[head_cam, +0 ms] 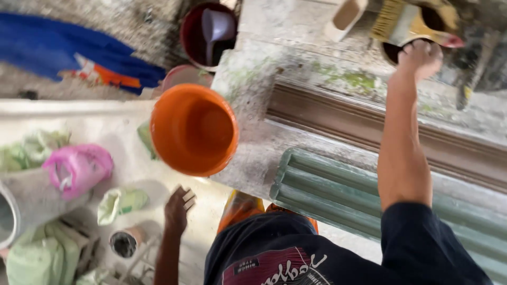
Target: Cleaning a bucket with a trowel and adding water to prepare for mixing.
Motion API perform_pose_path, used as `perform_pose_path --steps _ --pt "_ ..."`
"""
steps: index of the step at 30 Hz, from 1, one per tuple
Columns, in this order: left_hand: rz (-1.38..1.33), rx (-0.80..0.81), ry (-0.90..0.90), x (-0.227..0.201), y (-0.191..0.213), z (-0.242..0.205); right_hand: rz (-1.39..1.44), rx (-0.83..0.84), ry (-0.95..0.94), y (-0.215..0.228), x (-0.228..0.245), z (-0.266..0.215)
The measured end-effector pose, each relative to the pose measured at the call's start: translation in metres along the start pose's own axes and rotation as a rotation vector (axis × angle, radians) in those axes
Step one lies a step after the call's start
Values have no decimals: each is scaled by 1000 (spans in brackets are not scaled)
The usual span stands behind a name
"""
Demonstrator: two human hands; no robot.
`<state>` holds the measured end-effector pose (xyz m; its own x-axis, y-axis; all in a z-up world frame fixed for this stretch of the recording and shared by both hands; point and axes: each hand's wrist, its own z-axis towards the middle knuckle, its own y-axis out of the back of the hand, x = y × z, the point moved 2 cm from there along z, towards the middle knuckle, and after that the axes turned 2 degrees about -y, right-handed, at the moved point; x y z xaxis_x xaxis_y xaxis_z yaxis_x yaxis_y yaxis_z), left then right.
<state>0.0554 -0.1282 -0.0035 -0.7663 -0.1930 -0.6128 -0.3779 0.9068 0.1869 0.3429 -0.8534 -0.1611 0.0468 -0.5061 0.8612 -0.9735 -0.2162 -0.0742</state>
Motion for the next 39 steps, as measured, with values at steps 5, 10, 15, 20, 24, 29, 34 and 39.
perform_pose_path --steps 5,10,15,20,24,29,34,39 --pt "196 -90 -437 -104 10 10 -103 307 247 40 40 -205" --pt "30 -119 -715 -115 27 134 -350 309 421 105 -27 -303" --pt "413 -61 -783 -192 7 103 -367 310 295 155 -97 -426" --pt "-664 928 -590 -100 46 271 -185 301 29 179 -170 -513" --pt "135 43 -1035 -165 53 176 -337 380 82 139 -174 -587" --pt "494 696 -767 -217 27 173 -361 458 50 92 -197 -559" --pt "374 660 -785 -225 47 166 -737 336 335 59 -210 -528" --pt "563 450 -745 -227 133 172 -840 395 482 41 -222 -581"
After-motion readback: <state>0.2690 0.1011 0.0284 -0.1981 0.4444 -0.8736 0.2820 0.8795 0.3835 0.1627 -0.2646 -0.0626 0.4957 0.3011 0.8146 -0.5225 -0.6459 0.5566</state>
